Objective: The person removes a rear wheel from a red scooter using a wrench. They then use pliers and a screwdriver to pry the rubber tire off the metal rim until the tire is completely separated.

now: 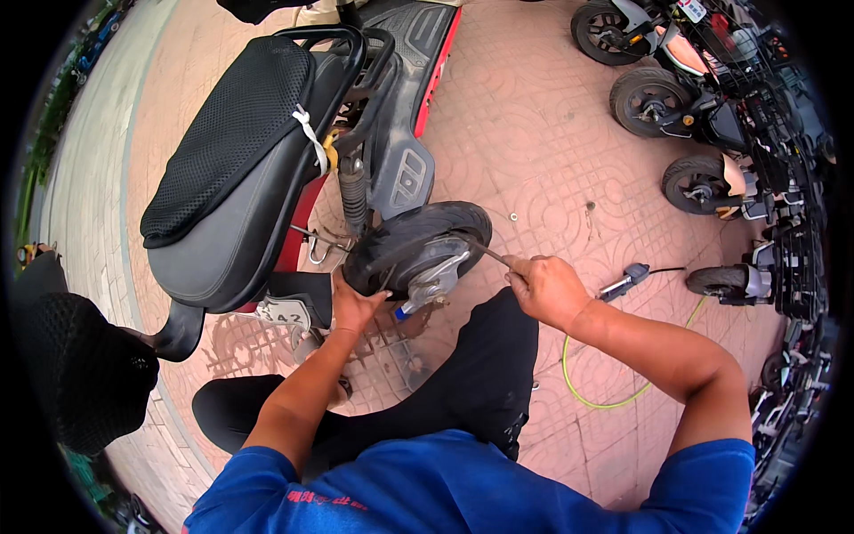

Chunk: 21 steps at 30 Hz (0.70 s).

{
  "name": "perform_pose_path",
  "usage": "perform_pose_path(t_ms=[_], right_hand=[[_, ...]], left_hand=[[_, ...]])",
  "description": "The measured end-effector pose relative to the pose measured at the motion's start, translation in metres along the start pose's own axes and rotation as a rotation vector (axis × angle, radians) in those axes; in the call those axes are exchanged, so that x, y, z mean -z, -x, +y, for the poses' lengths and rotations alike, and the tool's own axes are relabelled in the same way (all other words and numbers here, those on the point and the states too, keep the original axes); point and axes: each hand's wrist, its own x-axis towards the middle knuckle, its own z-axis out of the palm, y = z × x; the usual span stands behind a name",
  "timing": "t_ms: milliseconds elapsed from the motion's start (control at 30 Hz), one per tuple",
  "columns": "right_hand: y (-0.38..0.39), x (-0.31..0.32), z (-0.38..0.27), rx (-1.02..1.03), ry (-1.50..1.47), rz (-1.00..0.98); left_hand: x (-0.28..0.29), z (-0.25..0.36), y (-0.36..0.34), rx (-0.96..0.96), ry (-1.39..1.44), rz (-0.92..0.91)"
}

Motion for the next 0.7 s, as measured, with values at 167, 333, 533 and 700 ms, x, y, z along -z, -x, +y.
perform_pose_path(t_ms=[167,333,533,700], right_hand=[[-0.003,0.011,-0.004,0.006,-0.005,-0.018],[-0.002,-0.008,-0.031,-0.014,0.082,0.051],[0.035,-0.057,-0.03,-0.071,0.039,0.233],[-0.001,0.016,-0.02,-0.06,0.014,-0.034]], left_hand=[[-0.001,-0.005,0.0,-0.038,-0.042,0.005],[-0.003,-0.01,0.005,-0.007,0.007,-0.007],[0.0,-0.003,0.001,-0.071,0.055,-0.002],[0.01,0.012,0.002,-0.047,0.07,-0.016]])
